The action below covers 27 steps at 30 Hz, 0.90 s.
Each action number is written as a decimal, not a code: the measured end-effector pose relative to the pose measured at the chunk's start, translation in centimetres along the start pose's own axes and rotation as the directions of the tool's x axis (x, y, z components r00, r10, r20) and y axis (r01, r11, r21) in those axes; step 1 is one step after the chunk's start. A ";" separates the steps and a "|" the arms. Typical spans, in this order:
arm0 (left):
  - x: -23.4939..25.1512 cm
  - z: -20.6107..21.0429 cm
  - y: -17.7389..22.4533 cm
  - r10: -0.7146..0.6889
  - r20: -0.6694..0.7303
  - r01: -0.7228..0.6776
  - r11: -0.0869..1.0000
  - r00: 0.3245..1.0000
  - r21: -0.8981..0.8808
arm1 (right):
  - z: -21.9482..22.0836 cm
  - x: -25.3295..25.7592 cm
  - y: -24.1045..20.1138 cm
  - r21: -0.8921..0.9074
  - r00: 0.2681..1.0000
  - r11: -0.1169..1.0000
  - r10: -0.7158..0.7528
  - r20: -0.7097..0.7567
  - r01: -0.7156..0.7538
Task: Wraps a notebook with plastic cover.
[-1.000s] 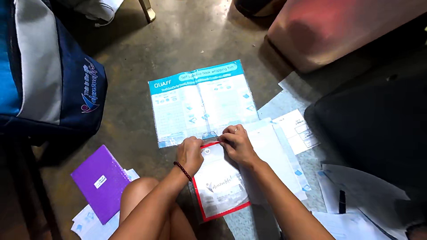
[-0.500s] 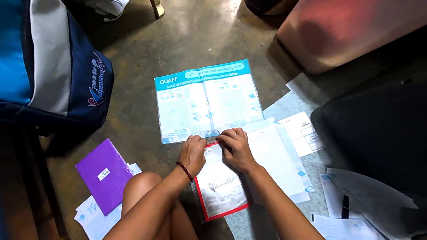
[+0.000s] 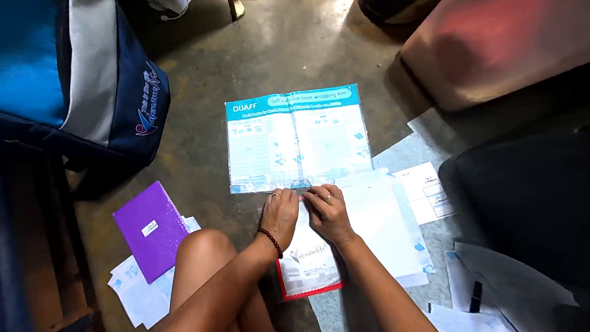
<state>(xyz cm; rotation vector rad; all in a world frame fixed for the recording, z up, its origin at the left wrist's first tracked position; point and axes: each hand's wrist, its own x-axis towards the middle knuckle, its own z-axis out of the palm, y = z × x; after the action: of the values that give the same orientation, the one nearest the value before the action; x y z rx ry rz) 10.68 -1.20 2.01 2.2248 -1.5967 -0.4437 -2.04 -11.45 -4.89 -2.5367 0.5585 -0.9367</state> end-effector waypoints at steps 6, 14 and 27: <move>-1.8 -0.4 1.3 -0.177 -0.033 0.168 0.969 0.984 -0.179 | 0.0 0.0 -0.3 -0.054 0.996 0.995 -0.087 0.013 0.088; -4.2 0.1 2.6 -0.139 0.412 0.162 0.987 0.900 -0.021 | 0.0 -0.2 -0.1 -0.082 0.994 0.991 -0.108 0.016 0.109; -4.9 1.0 3.6 -0.204 0.297 0.197 0.979 0.933 0.056 | -0.3 -1.0 -1.1 -0.128 0.996 0.988 -0.087 0.030 0.090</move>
<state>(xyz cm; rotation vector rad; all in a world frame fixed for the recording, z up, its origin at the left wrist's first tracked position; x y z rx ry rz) 5.73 2.25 3.02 2.4438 -1.5239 -0.8632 -2.73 -10.11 -4.69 -2.7050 0.5190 -0.9264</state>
